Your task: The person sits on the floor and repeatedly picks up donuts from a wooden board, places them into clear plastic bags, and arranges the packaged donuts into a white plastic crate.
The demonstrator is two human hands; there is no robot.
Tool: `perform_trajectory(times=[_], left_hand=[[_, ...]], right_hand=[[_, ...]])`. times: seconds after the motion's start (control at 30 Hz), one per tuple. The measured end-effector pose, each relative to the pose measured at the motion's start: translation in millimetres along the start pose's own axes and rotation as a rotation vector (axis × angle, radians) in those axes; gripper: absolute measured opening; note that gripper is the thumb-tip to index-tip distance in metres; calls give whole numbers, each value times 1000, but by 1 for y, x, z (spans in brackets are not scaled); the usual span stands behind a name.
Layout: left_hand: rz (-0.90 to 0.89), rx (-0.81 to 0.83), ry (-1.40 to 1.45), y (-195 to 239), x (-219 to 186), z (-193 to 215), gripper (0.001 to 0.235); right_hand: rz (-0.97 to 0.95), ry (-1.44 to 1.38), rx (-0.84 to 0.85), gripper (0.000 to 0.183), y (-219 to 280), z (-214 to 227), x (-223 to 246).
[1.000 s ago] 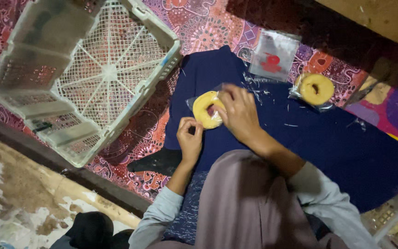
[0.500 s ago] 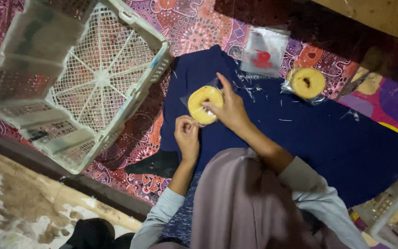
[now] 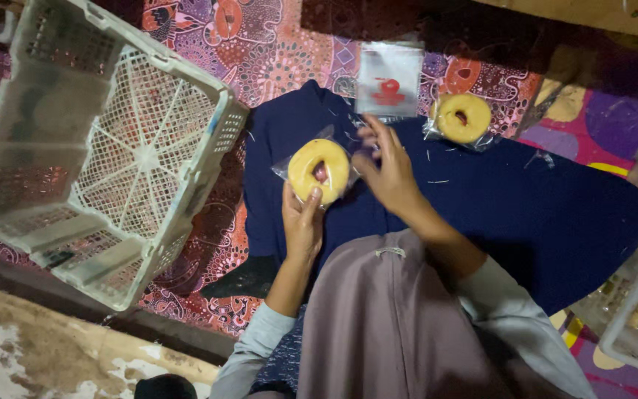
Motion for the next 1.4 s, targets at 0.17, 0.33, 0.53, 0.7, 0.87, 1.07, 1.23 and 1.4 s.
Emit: perform_trajectory(times=[0.17,0.33,0.53,0.7,0.87,1.07,1.23,1.4], left_hand=[[25,-72,-63,6,12,-3,47],[48,-72,3,5,10,-15,49],[34,-41,124,4,-1,-9,51],[72,-118,51,-3,-1,-4,40],[77,-139,54,-6,3,-2,35],[162,-174,68,-7,3,8,32],[109,-124,34,-2,-1,16,32],[325,-233,97,-3,-7,16,32]], right_hand=[[15,-86,35,63,19,2,5],[-74,-189,-17,37,11,17,-7],[-65,-26,59,24,13,29,-1],[433,323,9,13,20,25,50],[758,410,12,11,25,28,80],[553,88,320,14,30,25,81],[452,166,378,20,36,23,74],[462,-1,481,10,31,21,69]])
Point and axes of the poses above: each hand's wrist, its own y-axis away from the middle knuckle, its own z-axis out of the back of the hand, x = y × z, the point moved 4 cm from there along -y, towards the middle knuckle, and after that the axes turned 12 degrees about -x, right-handed, at the moved point
